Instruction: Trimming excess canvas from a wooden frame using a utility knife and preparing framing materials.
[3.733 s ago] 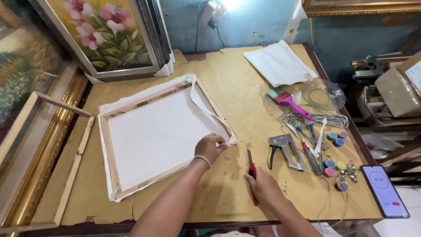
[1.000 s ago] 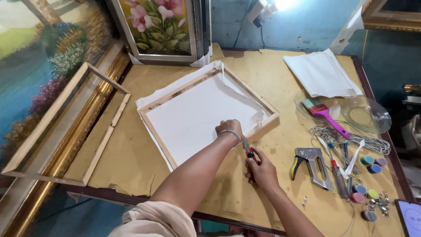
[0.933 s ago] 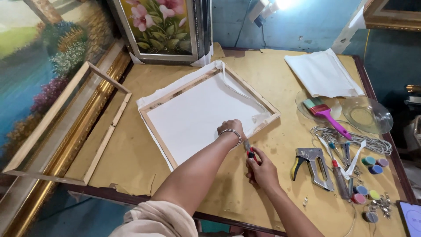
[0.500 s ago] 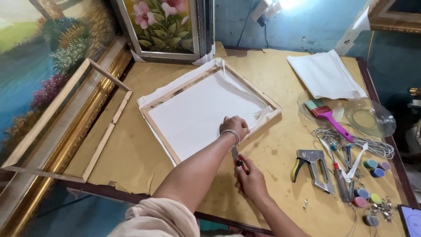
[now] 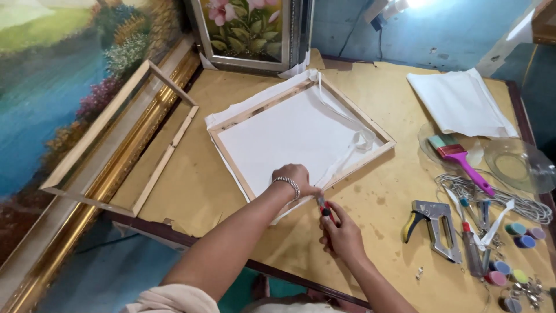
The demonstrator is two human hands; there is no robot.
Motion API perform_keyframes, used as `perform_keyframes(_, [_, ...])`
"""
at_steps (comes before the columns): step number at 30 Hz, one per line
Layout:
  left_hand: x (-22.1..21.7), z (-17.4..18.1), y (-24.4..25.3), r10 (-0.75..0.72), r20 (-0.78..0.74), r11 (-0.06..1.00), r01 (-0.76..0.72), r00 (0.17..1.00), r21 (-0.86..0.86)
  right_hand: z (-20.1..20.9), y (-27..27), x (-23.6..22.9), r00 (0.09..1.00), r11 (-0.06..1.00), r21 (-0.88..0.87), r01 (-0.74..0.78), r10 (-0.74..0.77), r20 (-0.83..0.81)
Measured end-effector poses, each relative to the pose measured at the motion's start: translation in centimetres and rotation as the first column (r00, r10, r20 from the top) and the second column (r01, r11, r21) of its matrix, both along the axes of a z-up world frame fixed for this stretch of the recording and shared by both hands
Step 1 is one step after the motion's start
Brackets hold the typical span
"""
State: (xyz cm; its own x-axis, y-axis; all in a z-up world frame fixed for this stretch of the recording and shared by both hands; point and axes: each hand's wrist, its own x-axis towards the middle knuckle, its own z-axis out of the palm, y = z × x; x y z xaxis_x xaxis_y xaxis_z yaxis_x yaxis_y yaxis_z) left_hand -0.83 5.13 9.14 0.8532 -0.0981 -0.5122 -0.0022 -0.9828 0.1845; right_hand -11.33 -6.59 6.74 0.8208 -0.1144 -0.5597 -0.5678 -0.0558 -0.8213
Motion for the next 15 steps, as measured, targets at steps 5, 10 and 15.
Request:
perform_keyframes(5, [-1.0, -3.2, 0.6, 0.107, 0.107, 0.979, -0.086, 0.989, -0.183, -0.3, 0.4, -0.5, 0.999, 0.999, -0.008, -0.045, 0.045, 0.000])
perform_keyframes(10, [0.8, -7.1, -0.9, 0.060, 0.196, 0.984, -0.025, 0.979, -0.178, -1.8, 0.0, 0.9, 0.996, 0.993, -0.099, -0.059, 0.065, 0.057])
perform_keyframes(15, [2.0, -7.2, -2.9, 0.198, 0.221, 0.958, -0.140, 0.955, -0.251, -2.7, 0.0, -0.5, 0.987, 0.988, -0.117, -0.104, 0.117, 0.112])
